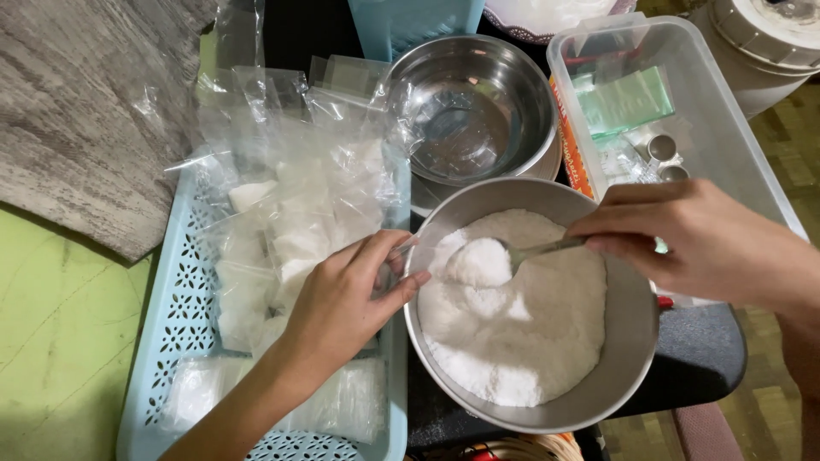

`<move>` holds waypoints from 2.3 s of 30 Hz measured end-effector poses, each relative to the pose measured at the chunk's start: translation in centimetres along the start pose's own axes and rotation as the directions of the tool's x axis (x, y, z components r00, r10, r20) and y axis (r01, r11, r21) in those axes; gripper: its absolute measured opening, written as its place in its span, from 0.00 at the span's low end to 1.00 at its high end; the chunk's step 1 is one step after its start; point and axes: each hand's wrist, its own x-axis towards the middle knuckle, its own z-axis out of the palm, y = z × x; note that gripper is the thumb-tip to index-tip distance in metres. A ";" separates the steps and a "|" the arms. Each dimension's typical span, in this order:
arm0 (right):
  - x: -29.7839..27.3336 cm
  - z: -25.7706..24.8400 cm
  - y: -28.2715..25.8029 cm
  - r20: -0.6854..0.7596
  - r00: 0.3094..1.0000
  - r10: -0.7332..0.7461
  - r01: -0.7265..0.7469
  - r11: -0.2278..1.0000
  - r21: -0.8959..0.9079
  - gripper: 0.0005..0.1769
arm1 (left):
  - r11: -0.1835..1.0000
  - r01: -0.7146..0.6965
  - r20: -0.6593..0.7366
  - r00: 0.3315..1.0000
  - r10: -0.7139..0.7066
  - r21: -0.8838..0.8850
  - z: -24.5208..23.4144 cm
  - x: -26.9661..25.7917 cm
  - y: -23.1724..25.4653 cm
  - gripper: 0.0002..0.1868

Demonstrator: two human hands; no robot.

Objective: Scooping white powder from a bowl into small plastic bags using a spoon.

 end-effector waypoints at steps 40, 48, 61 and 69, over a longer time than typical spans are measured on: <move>3.8 -3.4 -7.4 -0.195 0.917 -0.349 0.249 0.880 -0.404 0.19 | 0.831 0.174 0.193 0.978 -0.082 -0.528 0.3 0.5 -0.5 0.11; 2.4 -4.4 -4.4 -0.108 0.993 -0.046 -0.039 0.739 -0.673 0.23 | 0.850 0.288 0.235 0.951 -0.200 -0.441 -0.1 0.7 -0.4 0.14; 7.4 7.5 -0.7 0.346 0.923 -0.167 0.275 0.916 -0.291 0.14 | 0.847 0.174 0.129 0.984 -0.126 -0.502 0.3 0.3 -1.2 0.17; 6.3 6.1 1.0 0.454 0.889 -0.067 0.050 0.998 0.048 0.10 | 0.829 0.300 0.290 0.941 -0.175 -0.473 -0.5 0.6 -0.5 0.13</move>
